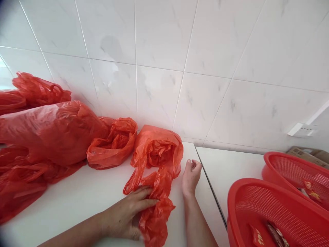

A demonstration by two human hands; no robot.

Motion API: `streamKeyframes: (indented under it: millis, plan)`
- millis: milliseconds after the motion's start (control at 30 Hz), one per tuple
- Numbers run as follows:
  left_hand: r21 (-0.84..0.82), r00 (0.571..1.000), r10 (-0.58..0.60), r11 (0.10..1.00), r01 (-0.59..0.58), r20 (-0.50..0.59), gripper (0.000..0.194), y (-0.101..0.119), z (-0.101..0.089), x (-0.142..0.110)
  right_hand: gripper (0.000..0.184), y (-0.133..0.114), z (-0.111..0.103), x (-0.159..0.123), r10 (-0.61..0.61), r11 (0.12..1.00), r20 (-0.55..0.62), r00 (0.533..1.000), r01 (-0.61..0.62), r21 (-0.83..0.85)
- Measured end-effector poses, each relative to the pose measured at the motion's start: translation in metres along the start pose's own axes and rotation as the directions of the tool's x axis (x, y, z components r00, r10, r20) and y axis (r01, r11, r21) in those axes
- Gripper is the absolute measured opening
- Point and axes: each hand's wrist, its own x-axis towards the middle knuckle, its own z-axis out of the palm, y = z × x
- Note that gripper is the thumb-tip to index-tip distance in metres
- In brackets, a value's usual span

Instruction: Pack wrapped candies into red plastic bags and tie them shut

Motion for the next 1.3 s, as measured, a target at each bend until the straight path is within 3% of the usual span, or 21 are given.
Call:
streamKeyframes:
  millis: [100,200,300,400,467,533,600,733,867,933,1000,1100,1133,1167,1233,1300]
  plan:
    - [0.071,0.994,-0.042,0.996,0.049,-0.106,0.040,-0.015,-0.001,0.000,0.034,-0.003,-0.011,-0.022,-0.008,1.000,0.111,0.994,0.008,0.001]
    - [0.230,0.969,-0.053,0.967,0.110,-0.240,0.051,-0.032,-0.005,-0.004,0.037,-0.008,-0.025,-0.049,-0.056,0.998,0.337,0.940,0.043,0.046]
    - [0.411,0.951,0.143,0.911,-0.019,-0.275,0.042,-0.028,-0.009,-0.008,0.045,-0.014,-0.041,-0.072,-0.097,0.989,0.594,0.799,0.008,0.151]
    - [0.524,0.912,0.359,0.825,-0.212,-0.196,0.022,-0.003,-0.006,-0.009,0.054,-0.020,-0.053,-0.089,-0.050,0.963,0.781,0.622,-0.179,0.204]
    - [0.530,0.901,0.414,0.796,-0.291,-0.128,0.022,0.013,-0.002,-0.009,0.058,-0.023,-0.058,-0.095,-0.006,0.936,0.838,0.546,-0.292,0.197]
    - [0.518,0.898,0.432,0.789,-0.331,-0.084,0.024,0.022,0.002,-0.008,0.039,-0.025,-0.064,-0.095,0.029,0.921,0.831,0.555,-0.338,0.193]
    - [0.523,0.899,0.427,0.790,-0.320,-0.096,0.023,0.022,0.002,-0.008,0.019,-0.027,-0.072,-0.088,0.041,0.909,0.770,0.637,-0.344,0.236]
    - [0.557,0.908,0.379,0.799,-0.225,-0.176,0.018,0.008,-0.005,-0.008,0.021,-0.030,-0.093,-0.063,0.038,0.823,0.599,0.800,-0.365,0.435]
    - [0.539,0.930,0.313,0.826,-0.166,-0.194,0.013,-0.006,-0.010,-0.006,0.015,-0.032,-0.106,-0.046,0.083,0.721,0.505,0.859,-0.402,0.565]
    - [0.446,0.937,0.239,0.889,-0.105,-0.254,0.015,-0.011,-0.011,-0.007,0.012,-0.033,-0.106,-0.045,0.090,0.707,0.504,0.859,-0.412,0.575]
    - [0.239,0.909,0.115,0.971,-0.018,-0.401,0.028,-0.013,-0.012,-0.008,0.011,-0.034,-0.104,-0.048,0.101,0.692,0.538,0.837,-0.447,0.566]
    - [-0.081,0.754,-0.105,0.994,0.068,-0.648,0.053,-0.008,-0.015,-0.009,0.018,-0.034,-0.098,-0.057,0.146,0.667,0.615,0.775,-0.536,0.517]
    - [-0.149,0.714,-0.163,0.985,0.083,-0.681,0.065,-0.004,-0.016,-0.009,0.022,-0.034,-0.096,-0.060,0.161,0.667,0.634,0.756,-0.557,0.495]
    - [-0.206,0.704,-0.213,0.974,0.096,-0.678,0.077,0.000,-0.017,-0.008,0.024,-0.034,-0.094,-0.063,0.170,0.672,0.656,0.735,-0.574,0.468]
    - [-0.319,0.766,-0.309,0.937,0.143,-0.564,0.093,0.009,-0.018,-0.005,0.021,-0.032,-0.091,-0.067,0.176,0.705,0.698,0.694,-0.584,0.402]
    - [-0.423,0.840,-0.389,0.880,0.218,-0.377,0.090,0.017,-0.016,-0.003,0.020,-0.033,-0.089,-0.068,0.185,0.778,0.707,0.682,-0.541,0.319]
